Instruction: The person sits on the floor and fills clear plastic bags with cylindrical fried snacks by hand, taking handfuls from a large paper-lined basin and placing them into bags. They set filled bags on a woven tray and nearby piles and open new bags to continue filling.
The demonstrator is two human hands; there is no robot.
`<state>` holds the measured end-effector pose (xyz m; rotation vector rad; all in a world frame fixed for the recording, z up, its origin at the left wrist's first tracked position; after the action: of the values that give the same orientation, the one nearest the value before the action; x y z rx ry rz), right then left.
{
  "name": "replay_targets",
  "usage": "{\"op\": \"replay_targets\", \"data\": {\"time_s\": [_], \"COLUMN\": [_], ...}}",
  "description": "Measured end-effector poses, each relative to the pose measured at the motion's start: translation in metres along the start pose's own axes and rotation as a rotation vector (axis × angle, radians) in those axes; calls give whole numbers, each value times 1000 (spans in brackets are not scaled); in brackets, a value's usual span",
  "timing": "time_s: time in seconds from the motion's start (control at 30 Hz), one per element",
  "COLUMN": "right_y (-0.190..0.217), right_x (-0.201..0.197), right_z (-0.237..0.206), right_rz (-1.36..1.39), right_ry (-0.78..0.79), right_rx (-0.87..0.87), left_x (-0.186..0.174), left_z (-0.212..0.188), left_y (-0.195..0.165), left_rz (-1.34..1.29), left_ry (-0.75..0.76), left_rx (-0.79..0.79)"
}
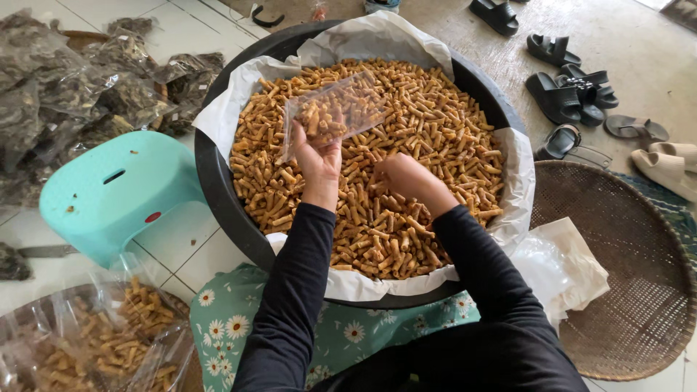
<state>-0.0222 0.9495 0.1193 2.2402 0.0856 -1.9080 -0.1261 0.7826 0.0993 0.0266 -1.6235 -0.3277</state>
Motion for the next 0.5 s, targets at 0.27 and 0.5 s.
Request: {"op": "replay_targets", "data": {"time_s": [0.27, 0.5], "right_y": [14, 53], "right_x": [-66, -152], "right_z": [-44, -48], "right_rz": [376, 558], "right_ry": [-389, -831], "right_rx": [-10, 5], "left_x": [14, 20], "left_z": [-10, -27], "left_y": [-1, 12], "left_rz": [35, 135], "left_ry": [35, 0], "left_rx": [6, 0]}}
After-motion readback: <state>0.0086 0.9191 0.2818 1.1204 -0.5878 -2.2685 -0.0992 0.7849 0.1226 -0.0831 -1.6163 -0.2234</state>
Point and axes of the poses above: each hand's wrist, its own z-axis towards the middle knuckle, its own x-axis out of the palm, y = z × x, the point moved 3 cm from there along z, towards the middle knuckle, and after that the axes turned 4 degrees about -z, right-handed, at the moved point
